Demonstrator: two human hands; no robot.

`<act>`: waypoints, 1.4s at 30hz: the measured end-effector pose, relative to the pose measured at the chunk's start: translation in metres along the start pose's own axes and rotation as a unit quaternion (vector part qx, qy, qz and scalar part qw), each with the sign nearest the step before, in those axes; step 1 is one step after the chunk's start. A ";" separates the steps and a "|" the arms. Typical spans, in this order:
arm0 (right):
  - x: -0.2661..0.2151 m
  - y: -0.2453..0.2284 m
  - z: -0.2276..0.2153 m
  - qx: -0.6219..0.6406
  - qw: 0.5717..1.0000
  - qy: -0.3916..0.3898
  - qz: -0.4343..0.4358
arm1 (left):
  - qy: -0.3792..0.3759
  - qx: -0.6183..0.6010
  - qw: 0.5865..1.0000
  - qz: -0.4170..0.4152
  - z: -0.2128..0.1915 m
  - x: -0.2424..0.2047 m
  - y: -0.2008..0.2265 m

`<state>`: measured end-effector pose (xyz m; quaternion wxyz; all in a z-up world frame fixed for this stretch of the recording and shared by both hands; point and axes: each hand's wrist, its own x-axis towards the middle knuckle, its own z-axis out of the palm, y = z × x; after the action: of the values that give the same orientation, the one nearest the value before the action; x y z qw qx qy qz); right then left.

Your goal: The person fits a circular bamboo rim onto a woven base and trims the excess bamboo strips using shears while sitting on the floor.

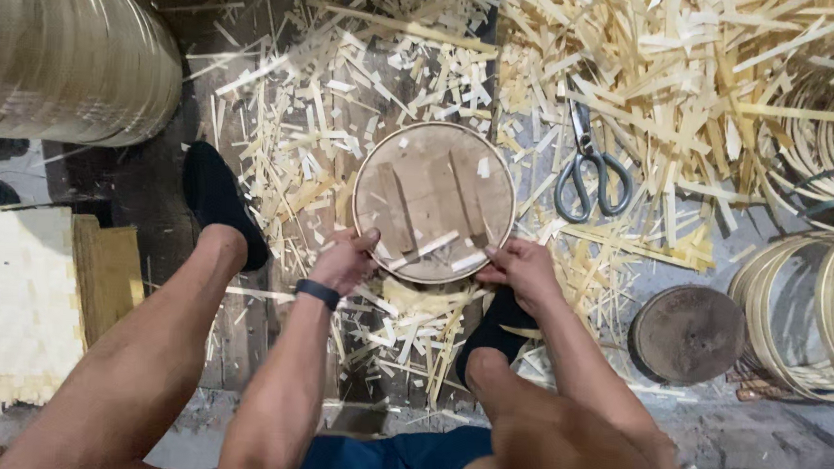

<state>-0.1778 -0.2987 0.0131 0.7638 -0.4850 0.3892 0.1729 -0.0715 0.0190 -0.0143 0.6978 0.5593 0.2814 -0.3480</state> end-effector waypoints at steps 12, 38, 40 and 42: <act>0.007 0.019 0.010 -0.016 0.999 0.023 -0.023 | 0.072 -0.087 0.989 -0.091 0.017 -0.013 -0.042; -0.060 -0.091 0.086 -0.158 0.939 0.050 -0.302 | -0.024 0.433 0.733 0.524 0.162 -0.138 0.122; -0.060 -0.092 0.083 -0.183 0.931 0.061 -0.311 | 0.003 0.478 0.716 0.508 0.172 -0.131 0.127; -0.056 -0.092 0.074 -0.169 0.945 0.016 -0.281 | 0.007 0.475 0.725 0.499 0.174 -0.120 0.129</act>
<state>-0.1226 -0.2703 0.1279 0.6818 -0.6993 0.2147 0.0069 -0.0398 -0.1134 0.1929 0.4118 0.8796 -0.2358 -0.0337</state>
